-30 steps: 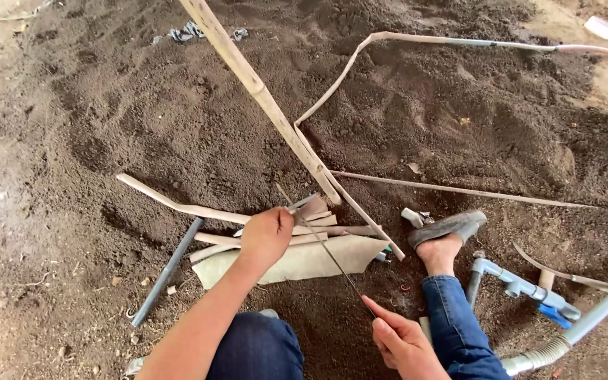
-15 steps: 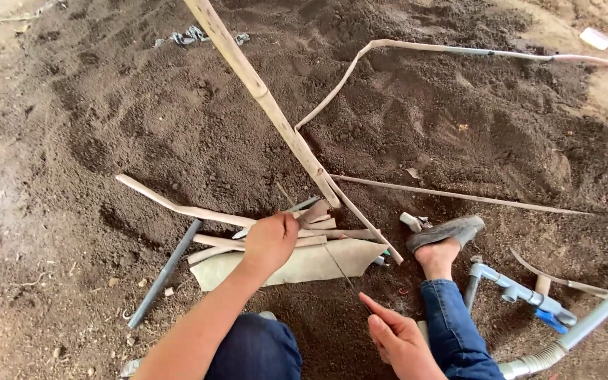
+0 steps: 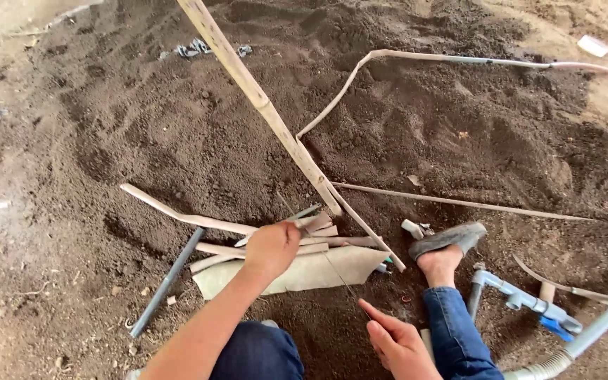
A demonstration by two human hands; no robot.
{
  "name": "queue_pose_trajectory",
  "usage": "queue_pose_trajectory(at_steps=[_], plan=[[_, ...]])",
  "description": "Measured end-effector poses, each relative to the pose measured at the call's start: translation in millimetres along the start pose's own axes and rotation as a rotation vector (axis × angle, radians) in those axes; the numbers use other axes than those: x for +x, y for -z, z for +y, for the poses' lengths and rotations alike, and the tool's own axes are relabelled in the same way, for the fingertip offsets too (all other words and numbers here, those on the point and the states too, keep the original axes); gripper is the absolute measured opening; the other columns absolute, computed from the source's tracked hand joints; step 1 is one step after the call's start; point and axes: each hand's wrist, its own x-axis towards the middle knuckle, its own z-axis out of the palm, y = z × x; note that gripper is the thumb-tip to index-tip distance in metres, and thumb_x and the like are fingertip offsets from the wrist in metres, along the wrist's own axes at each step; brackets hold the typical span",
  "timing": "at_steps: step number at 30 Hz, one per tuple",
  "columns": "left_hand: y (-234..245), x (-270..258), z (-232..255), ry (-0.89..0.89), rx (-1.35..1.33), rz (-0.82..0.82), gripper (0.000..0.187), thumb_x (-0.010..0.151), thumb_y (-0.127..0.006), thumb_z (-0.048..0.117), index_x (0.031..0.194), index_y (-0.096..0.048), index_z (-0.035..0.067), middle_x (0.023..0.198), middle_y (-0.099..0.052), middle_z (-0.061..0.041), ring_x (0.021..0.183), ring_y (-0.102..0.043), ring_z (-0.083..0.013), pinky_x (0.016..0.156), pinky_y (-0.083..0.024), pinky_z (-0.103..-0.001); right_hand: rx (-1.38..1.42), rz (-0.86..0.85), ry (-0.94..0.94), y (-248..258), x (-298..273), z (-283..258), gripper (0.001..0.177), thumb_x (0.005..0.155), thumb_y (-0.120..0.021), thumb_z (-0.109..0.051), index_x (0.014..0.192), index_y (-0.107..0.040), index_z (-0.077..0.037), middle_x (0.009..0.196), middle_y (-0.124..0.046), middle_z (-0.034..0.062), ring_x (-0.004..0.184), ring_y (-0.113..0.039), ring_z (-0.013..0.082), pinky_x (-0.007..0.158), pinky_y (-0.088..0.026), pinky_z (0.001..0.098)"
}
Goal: The person sits on the ground and uses a hand saw to cut a piece of light-colored wood. The wood is held in place by the person's left hand and foot while the right hand operates the saw. The person continues sawing through the wood for the duration of the video.
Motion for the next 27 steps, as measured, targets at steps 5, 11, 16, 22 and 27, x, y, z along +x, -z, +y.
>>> queue_pose_trajectory(at_steps=[5,11,16,22,27], plan=[[-22,6,14,-0.188,0.156,-0.018,0.043,0.109,-0.041,0.025,0.080,-0.069,0.011,0.064,-0.064,-0.002,0.046,-0.052,-0.0161,0.041,-0.047,-0.030,0.026,0.028,0.081,-19,8,-20,0.051,0.102,-0.066,-0.013,0.153,-0.073,-0.016,0.065,-0.049,0.0040,0.050,-0.031,0.0113,0.045,-0.021,0.0270],[-24,22,-18,-0.046,-0.019,0.257,0.049,0.107,-0.038,0.028,0.082,-0.074,0.006,0.071,-0.074,-0.014,0.057,-0.067,-0.0336,0.057,-0.056,-0.043,-0.025,-0.066,0.112,8,28,17,0.057,0.102,-0.065,-0.008,0.159,-0.066,-0.012,0.062,-0.053,0.0042,0.048,-0.037,0.0118,0.044,-0.023,0.0279],[-26,20,-11,-0.070,-0.004,0.199,0.051,0.108,-0.037,0.029,0.082,-0.076,0.008,0.068,-0.073,-0.014,0.052,-0.066,-0.0330,0.052,-0.055,-0.043,0.072,-0.040,0.001,2,21,2,0.055,0.104,-0.062,-0.011,0.159,-0.068,-0.013,0.062,-0.047,0.0051,0.046,-0.028,0.0114,0.044,-0.016,0.0284],[-20,17,-22,-0.045,-0.010,0.146,0.044,0.105,-0.038,0.023,0.096,-0.079,0.010,0.065,-0.071,-0.008,0.047,-0.061,-0.0219,0.048,-0.054,-0.034,0.063,-0.087,0.030,14,20,18,0.056,0.104,-0.063,-0.012,0.160,-0.066,-0.014,0.066,-0.052,0.0065,0.047,-0.031,0.0108,0.045,-0.018,0.0273],[-30,10,-9,-0.077,0.162,0.128,0.051,0.106,-0.041,0.038,0.081,-0.072,0.006,0.079,-0.076,-0.017,0.067,-0.067,-0.0432,0.062,-0.055,-0.052,-0.004,-0.026,0.012,-6,-1,-16,0.051,0.105,-0.061,-0.012,0.155,-0.072,-0.008,0.063,-0.049,0.0021,0.052,-0.033,0.0112,0.049,-0.020,0.0289]])
